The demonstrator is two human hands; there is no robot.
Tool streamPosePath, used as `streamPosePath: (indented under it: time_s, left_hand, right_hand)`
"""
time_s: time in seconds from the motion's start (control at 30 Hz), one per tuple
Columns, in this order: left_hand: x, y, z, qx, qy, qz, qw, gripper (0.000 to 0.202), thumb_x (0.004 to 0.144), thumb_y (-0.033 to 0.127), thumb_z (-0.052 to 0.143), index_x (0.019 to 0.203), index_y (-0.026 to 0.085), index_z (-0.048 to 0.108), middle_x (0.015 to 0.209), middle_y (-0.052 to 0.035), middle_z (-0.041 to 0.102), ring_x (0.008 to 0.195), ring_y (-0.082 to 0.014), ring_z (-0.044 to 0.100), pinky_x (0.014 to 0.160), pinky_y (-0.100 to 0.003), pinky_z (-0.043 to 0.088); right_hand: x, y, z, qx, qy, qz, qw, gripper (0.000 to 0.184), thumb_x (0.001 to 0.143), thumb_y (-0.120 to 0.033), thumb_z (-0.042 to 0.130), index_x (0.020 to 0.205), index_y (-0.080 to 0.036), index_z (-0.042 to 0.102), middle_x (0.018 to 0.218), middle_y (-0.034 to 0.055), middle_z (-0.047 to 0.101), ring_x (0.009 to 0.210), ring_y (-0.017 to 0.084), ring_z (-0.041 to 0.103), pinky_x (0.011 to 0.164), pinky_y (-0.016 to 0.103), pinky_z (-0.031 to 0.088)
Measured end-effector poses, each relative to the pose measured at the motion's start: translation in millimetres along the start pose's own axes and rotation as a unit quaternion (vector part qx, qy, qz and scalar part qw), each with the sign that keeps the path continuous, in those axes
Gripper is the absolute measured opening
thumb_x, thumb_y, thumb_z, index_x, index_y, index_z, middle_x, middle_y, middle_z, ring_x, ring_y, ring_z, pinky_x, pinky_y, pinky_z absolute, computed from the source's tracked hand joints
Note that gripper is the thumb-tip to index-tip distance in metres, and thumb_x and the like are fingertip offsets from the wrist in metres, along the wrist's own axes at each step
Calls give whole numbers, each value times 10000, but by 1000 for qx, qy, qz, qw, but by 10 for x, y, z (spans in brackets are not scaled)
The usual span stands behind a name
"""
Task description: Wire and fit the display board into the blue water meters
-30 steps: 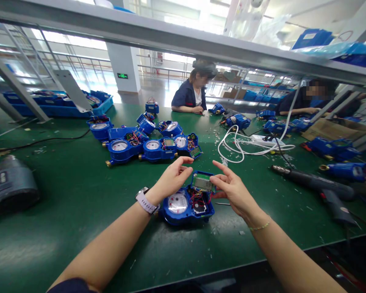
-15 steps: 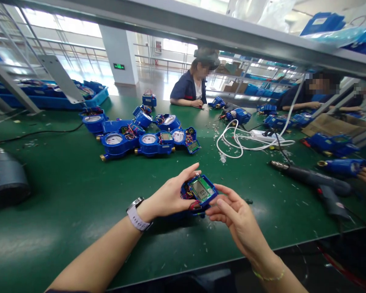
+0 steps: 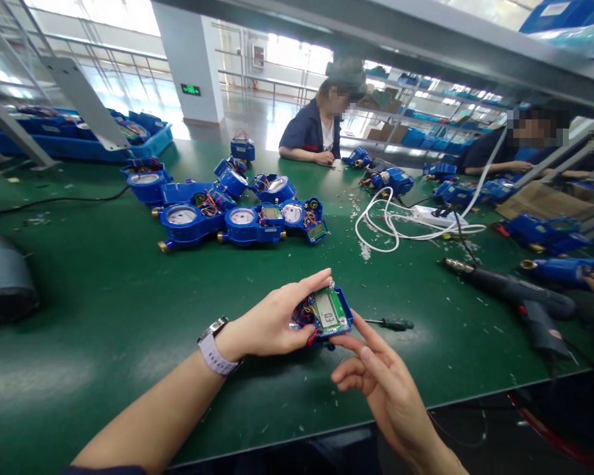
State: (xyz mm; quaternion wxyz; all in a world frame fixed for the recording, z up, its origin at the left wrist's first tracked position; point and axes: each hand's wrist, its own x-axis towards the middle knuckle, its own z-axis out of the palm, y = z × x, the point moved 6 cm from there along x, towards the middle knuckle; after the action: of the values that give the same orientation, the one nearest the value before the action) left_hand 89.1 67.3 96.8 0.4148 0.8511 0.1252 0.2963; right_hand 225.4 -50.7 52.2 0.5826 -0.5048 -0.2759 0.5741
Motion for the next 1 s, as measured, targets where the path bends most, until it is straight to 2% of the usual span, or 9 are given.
streamPosePath:
  time_s: [0.2,0.47,0.6,0.7,0.83,1.0]
  left_hand:
    - [-24,-2,-8,11,4,15,1000,854,750,107,564,1512,230,200,1482,-113,455,1324,-267,490,1125,-443,402]
    - [-45,42,-4,62,6,58,996,826,760,91,552,1500,233,214,1459,-131,466,1302,-269,503,1090,-433,437]
    - [-40,32,-8,87,1,46,995,835,748,64,531,1499,247,213,1490,-117,432,1343,-264,459,1118,-437,411]
    - [-23,1,-17,83,-7,13,996,829,754,85,533,1502,236,211,1484,-111,446,1332,-253,479,1120,-427,415]
    - [-7,6,20,89,-52,-4,995,765,773,108,534,1485,221,278,1512,-106,417,1363,-253,449,1140,-424,393]
    - [-17,24,25,85,-65,4,994,743,805,112,544,1490,215,275,1547,-110,358,1410,-236,385,1173,-411,349]
  right_hand:
    - [-42,115,30,4,-34,-7,999,546,898,-433,644,1406,-350,463,1238,110,631,712,152,685,629,267,524]
    - [-140,191,99,13,-50,7,999,691,871,-499,647,1475,-363,342,1281,112,608,715,166,680,652,290,498]
    - [-128,209,133,10,-63,23,998,855,845,-522,666,1528,-322,192,1270,140,610,708,190,681,649,319,493]
    - [-99,197,133,5,-66,18,998,898,854,-525,655,1540,-283,128,1181,136,655,703,192,679,639,317,487]
    - [-66,167,71,-25,-78,-15,997,826,890,-520,611,1536,-259,167,1130,136,674,708,203,676,642,337,498]
    - [-31,113,-4,-55,-100,-73,991,650,942,-467,564,1505,-298,285,1168,121,662,765,201,678,694,355,511]
